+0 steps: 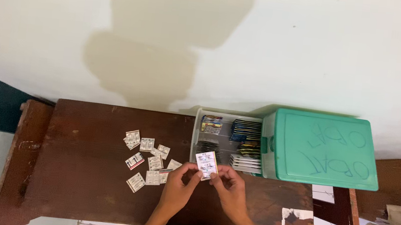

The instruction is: The person sorts small medicine packets on a wooden table, picking them up one by one, inspecting them, and placing them into a green plastic medicine box with compartments. The person continues this process throughout the clip, organizing the packets into the box.

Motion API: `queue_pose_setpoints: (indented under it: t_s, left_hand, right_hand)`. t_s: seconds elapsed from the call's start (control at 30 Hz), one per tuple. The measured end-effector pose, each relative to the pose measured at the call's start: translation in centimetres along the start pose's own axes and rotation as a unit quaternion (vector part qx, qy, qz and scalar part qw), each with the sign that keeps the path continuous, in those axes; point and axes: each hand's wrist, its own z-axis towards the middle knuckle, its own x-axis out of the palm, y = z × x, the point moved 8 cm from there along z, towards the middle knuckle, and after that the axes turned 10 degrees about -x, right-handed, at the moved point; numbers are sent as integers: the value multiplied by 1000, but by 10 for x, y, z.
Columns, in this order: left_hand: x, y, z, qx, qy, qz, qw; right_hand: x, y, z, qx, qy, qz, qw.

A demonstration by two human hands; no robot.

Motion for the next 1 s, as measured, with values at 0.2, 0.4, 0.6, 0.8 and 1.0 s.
queue_pose_setpoints:
  t_s: [0.2,0.4,0.6,0.8,1.0]
  left_hand:
    - [10,-2,1,-13,-16,20,1000]
    - [17,-9,-1,8,-39,18,999]
    - [24,-12,-2,14,-31,32,999]
    - [28,-14,-4,33,-36,25,998]
    - [33,-5,-2,-20,-8,26,999]
  right_hand:
    - [-11,3,2,-9,8,1,1000]
    - [-18,0,0,-2,3,14,1000]
    - [-24,-7,-1,9,23,11,1000]
    - [-26,-5,-3,13,26,28,999]
    - [-26,-3,-3,31,13,44,998]
